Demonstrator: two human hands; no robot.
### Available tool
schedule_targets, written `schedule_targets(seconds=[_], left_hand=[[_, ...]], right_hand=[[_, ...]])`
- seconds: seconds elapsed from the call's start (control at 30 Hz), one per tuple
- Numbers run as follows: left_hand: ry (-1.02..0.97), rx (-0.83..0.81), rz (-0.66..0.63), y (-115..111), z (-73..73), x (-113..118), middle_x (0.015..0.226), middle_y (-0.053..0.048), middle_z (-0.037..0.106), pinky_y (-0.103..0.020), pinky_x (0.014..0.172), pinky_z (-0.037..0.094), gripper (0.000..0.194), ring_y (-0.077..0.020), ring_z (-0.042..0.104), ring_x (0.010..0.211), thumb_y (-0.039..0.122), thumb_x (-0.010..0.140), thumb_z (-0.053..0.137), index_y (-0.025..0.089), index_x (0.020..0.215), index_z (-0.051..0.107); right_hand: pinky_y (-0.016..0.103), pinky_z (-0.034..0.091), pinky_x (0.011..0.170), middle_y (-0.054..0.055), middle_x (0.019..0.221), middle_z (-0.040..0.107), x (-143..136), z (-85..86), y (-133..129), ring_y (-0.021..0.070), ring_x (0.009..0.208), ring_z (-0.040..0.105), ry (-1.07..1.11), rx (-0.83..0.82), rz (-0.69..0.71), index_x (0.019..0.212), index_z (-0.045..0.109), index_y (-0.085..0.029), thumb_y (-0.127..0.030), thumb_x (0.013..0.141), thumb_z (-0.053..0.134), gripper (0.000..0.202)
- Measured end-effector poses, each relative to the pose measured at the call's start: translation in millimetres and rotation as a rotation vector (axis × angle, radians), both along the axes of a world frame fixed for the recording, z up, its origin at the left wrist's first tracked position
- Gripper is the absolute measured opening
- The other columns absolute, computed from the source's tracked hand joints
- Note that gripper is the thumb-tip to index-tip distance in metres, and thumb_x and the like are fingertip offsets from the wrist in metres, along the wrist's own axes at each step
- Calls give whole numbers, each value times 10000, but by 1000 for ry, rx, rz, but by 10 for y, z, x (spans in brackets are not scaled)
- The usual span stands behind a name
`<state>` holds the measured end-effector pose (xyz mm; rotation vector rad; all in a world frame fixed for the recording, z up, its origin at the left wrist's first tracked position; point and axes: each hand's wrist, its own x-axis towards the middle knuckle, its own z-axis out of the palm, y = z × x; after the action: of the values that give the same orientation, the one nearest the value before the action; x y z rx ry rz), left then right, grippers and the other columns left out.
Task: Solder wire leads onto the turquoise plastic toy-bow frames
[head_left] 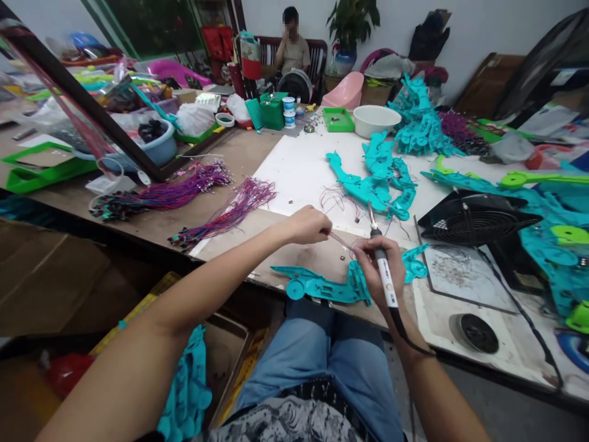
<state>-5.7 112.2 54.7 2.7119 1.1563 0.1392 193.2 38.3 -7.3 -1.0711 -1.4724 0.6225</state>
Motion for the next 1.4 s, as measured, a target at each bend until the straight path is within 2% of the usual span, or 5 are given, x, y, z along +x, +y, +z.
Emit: schedule_targets(seconds=[0.2,0.37,0.6,1.17,1.4], left_hand=[[39,204,125,412,-378,-178,947,-110,687,-291,761,421,189,-198,626,926,222,923,517,128,869,671],[-290,493,209,668,-173,21,978,-119,651,-287,770,442,289,-189,605,922,259,977,396,131,985,655],[-303,205,268,1110,175,10,829,-71,681,-263,733,436,266,-162,616,804,186,899,448,139,814,696],[-582,-493,440,218,1034,-658,543,-31,611,-233,451,258,159,-46,383,407,255,801,671,108,806,731],[-983,-766,473,-17,1055,-618,517,-30,576,-208,391,190,136,-33,392,360,187,832,671,110,720,681]], right_hand=[[367,549,755,9,835,645,142,-249,-136,185,767,653,-107,-37,-54,1003,533,-257,-295,828,647,212],[359,546,752,14,877,627,142,-234,44,184,799,651,24,36,-172,996,525,-257,-273,814,666,231],[341,531,797,3,884,633,141,-183,142,167,845,656,2,79,-137,990,520,-238,-237,832,648,203],[454,463,1004,84,1219,641,-276,-91,630,250,1160,613,47,-51,314,1056,473,-267,-339,710,776,466],[276,541,629,-64,760,637,-510,157,320,120,641,640,432,-220,338,1010,476,-264,-262,698,770,429]])
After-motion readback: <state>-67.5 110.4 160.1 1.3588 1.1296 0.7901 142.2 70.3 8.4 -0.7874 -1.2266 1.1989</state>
